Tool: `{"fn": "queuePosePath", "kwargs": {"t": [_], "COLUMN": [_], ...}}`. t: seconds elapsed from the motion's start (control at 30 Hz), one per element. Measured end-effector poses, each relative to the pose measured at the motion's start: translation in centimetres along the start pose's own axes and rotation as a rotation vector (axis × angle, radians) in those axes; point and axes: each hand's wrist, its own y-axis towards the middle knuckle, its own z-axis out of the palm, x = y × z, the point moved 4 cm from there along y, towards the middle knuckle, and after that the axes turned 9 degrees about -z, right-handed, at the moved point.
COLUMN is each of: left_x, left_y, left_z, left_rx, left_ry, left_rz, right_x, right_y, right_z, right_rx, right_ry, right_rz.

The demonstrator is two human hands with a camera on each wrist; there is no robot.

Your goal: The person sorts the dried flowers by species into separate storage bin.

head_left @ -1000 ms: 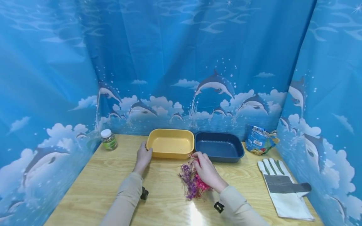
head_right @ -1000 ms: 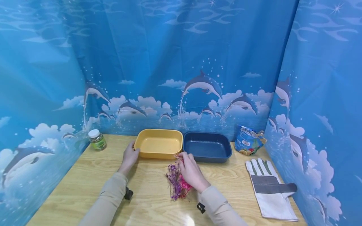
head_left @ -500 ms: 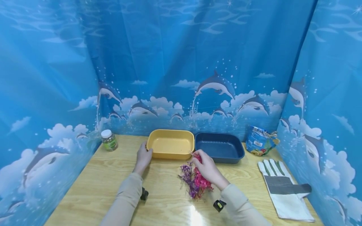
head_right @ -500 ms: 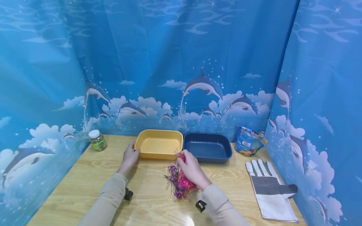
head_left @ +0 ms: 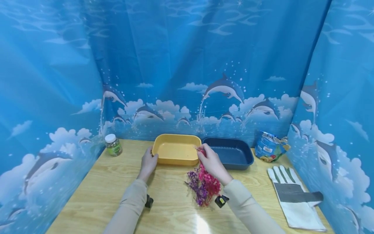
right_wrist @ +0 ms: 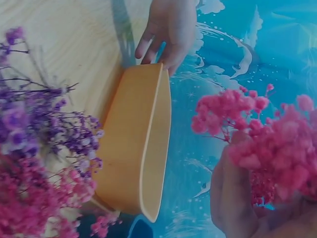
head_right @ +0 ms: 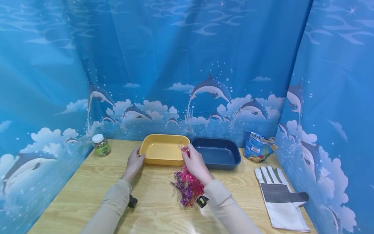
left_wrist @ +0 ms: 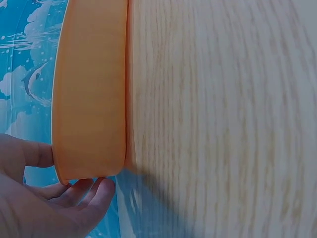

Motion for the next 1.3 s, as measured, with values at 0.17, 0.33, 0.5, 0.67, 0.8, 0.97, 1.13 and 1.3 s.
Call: {"fn": "queuePosePath", "kwargs": {"t": [0.17, 0.33, 0.5, 0.67, 0.8, 0.97, 1.13, 1.3], "left_x": [0.0, -0.1, 0.0, -0.1, -0.1, -0.1, 0.0, 0.2], "left_y": [0.1, 0.1, 0.2, 0.2, 0.2, 0.2, 0.2, 0.2], "left_z": [0.0, 0.0, 0.0, -0.1, -0.1, -0.1, -0.1, -0.2], "left_rx": [0.003, 0.015, 0.031, 0.025, 0.027, 0.025, 0.008, 0.005], "left_ry": [-0.003, 0.002, 0.011, 0.008, 0.002, 0.007, 0.016, 0.016], "left_rz": [0.003, 0.003, -0.006, -0.007, -0.004, 0.002, 0.008, 0.014], "right_x": [0.7, 0.8, 0.9, 1.1, 1.1, 0.9, 0.5, 0.0], "right_y": [1.5, 2.7, 3.7, 5.0, 5.9, 6.9, 7.9, 8.9], "right_z": [0.0, 0.1, 0.5, 1.0, 1.6, 2.3, 3.3, 4.2], "right_rx": [-0.026, -0.044, -0.048, -0.057, -0.056, -0.065, -0.073, -0.074], "right_ry": [0.016, 0.053, 0.076, 0.073, 0.093, 0.160, 0.214, 0.230], "right_rz": [0.001, 0.062, 0.090, 0.094, 0.111, 0.099, 0.073, 0.065]}}
